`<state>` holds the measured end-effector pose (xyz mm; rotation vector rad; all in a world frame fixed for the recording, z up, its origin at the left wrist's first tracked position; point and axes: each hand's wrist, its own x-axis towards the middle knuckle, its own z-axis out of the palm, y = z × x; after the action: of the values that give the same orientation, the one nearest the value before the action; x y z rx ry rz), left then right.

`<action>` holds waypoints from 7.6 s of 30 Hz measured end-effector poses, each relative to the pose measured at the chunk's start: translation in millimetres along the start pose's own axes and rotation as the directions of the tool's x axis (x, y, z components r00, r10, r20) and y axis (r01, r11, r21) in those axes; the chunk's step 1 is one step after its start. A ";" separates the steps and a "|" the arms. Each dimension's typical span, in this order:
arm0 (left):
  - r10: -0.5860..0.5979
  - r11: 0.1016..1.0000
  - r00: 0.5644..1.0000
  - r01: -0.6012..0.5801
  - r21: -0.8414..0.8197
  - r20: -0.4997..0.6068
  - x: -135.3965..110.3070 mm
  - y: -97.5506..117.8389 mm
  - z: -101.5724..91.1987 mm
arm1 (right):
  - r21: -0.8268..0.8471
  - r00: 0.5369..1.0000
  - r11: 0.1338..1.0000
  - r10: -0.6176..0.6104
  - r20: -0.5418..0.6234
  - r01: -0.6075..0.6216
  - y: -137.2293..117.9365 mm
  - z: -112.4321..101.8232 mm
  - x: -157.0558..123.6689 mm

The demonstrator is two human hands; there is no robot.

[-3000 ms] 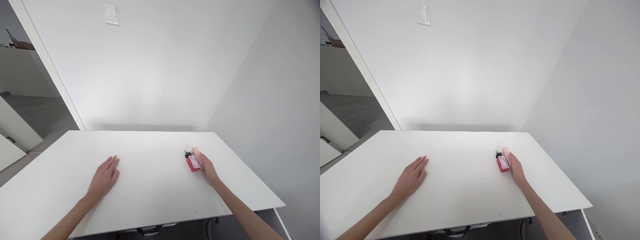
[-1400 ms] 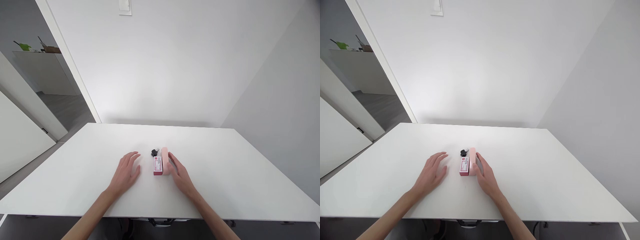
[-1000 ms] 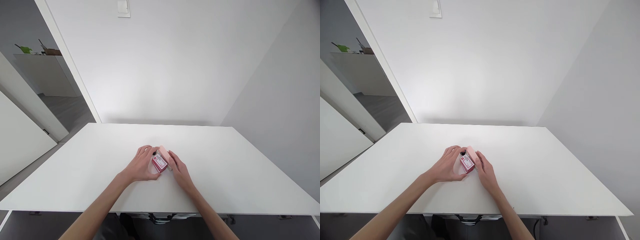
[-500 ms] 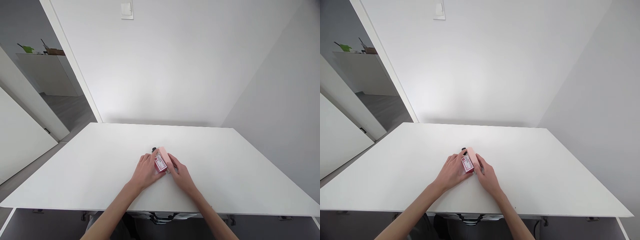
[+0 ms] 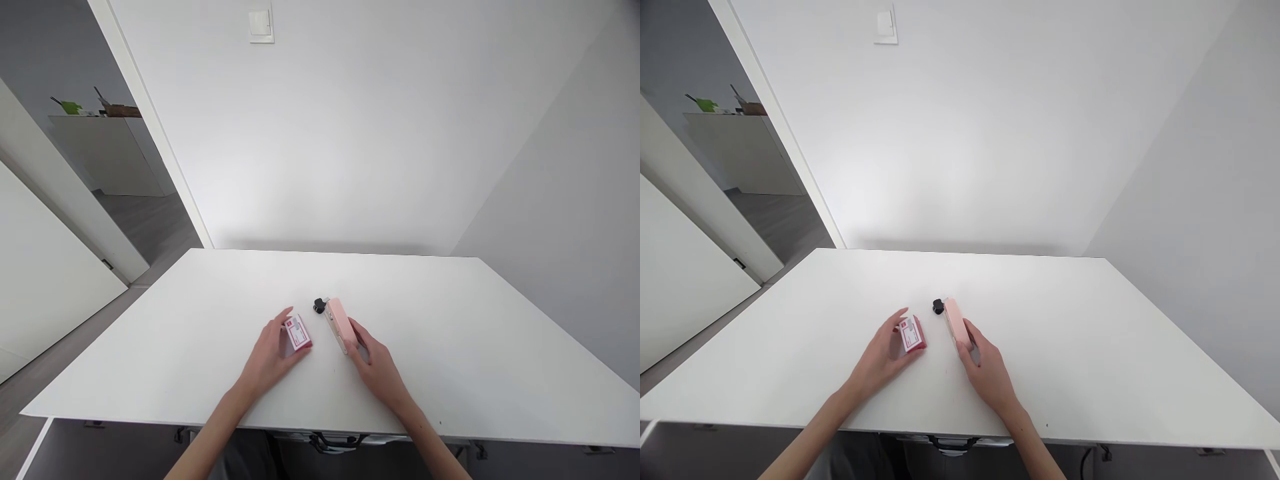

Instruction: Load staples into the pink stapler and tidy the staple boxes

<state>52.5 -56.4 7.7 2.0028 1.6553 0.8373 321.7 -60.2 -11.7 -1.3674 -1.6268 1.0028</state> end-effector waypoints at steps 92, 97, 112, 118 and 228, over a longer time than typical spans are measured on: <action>0.024 0.902 0.972 0.081 0.424 -0.235 6.1 -48.8 -40.6 | -0.125 0.998 0.992 0.032 0.062 -0.024 -4.5 -0.4 -8.1; -0.017 0.897 0.948 0.155 0.414 -0.318 18.8 -58.1 -37.3 | -0.128 0.997 0.991 0.042 0.072 -0.032 -5.2 -1.0 -7.8; 0.492 0.758 0.867 -0.472 0.451 0.080 47.8 6.7 26.0 | -0.149 0.999 0.989 -0.013 0.040 0.019 -6.7 -0.8 -5.8; 0.518 0.630 0.823 -0.551 0.548 0.232 77.8 12.4 40.8 | -0.149 1.000 0.989 -0.018 0.007 0.019 -0.2 0.5 -2.6; 0.596 0.783 0.798 -0.602 0.154 0.092 -9.0 42.1 39.8 | -0.141 0.959 0.955 -0.241 0.148 0.262 -6.2 -0.8 -25.2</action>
<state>109.0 -71.6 4.1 2.7169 1.0839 0.8624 323.3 -85.8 -7.4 -1.1771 -1.9585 0.8381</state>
